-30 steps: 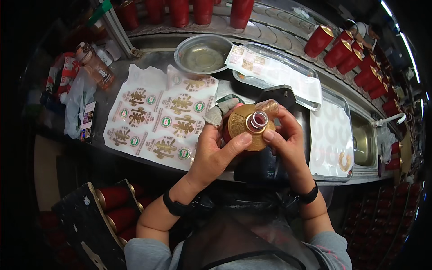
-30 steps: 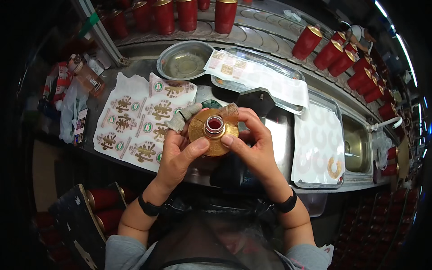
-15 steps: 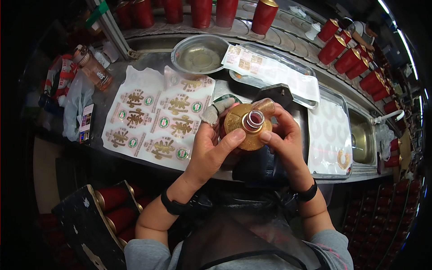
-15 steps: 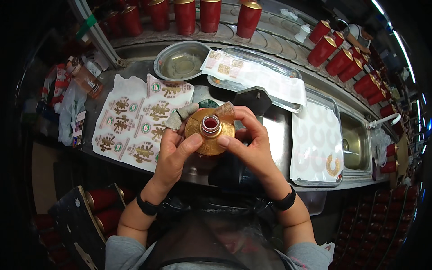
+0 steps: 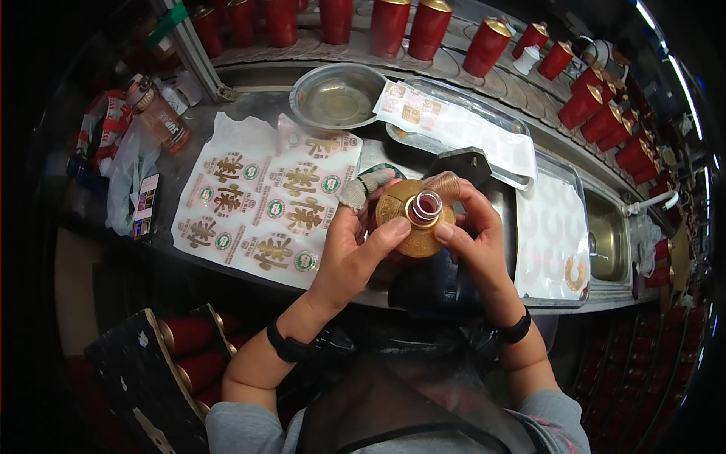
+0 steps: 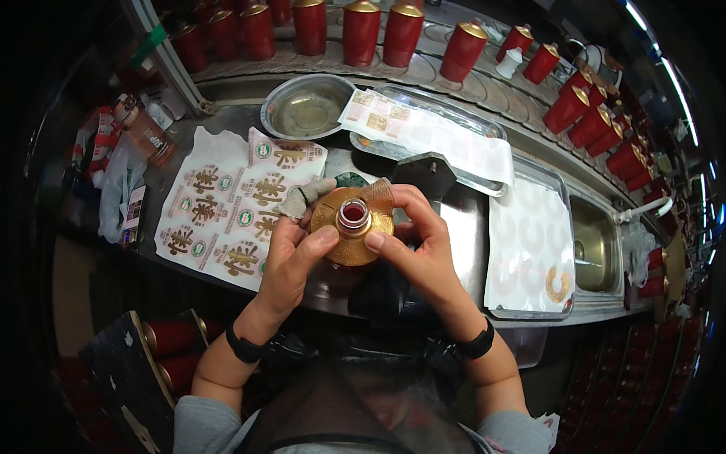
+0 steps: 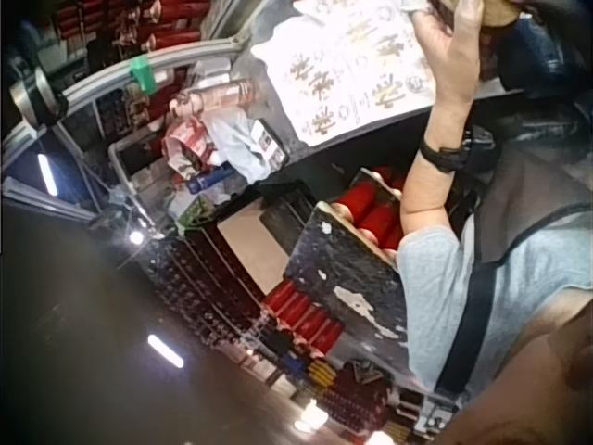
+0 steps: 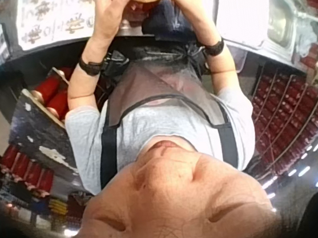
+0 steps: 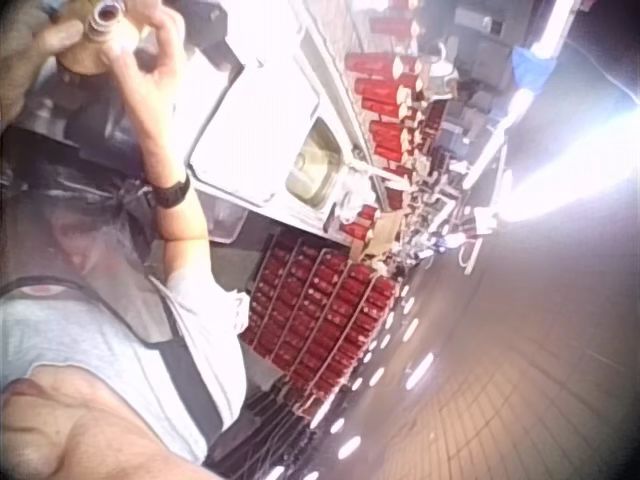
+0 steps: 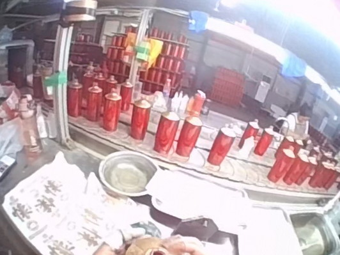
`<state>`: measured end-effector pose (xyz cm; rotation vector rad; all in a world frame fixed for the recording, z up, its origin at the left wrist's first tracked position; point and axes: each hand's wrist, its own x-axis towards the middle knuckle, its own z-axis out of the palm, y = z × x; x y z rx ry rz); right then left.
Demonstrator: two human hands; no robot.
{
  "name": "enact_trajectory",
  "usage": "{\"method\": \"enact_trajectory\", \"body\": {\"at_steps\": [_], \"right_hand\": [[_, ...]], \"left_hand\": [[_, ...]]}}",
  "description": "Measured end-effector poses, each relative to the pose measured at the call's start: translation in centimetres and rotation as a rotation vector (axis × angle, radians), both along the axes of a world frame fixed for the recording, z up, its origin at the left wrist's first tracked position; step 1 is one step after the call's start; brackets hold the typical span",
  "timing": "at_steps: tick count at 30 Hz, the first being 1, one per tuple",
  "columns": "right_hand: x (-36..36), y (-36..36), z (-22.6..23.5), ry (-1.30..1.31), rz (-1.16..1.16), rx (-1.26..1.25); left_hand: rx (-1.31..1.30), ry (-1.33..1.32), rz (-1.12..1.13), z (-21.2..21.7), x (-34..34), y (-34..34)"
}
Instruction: Applying labels and cleaning liquor bottles on a production line.
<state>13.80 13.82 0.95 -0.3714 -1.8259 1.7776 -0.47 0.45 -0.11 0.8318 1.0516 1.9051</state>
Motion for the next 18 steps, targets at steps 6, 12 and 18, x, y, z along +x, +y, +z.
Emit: {"method": "enact_trajectory", "body": {"at_steps": [6,12,18], "right_hand": [[-0.7,0.4,0.1,0.034,0.012,0.055],[-1.4,0.9,0.2,-0.009,0.010,0.030],[-1.1,0.2,0.3,0.004,-0.020,0.081]], "left_hand": [[-0.066,-0.157,-0.032,0.4,-0.7,0.4],[-0.067,-0.215,-0.065,0.2,-1.3,1.0],[-0.046,-0.216,-0.082,-0.1,-1.7,0.4]]}}
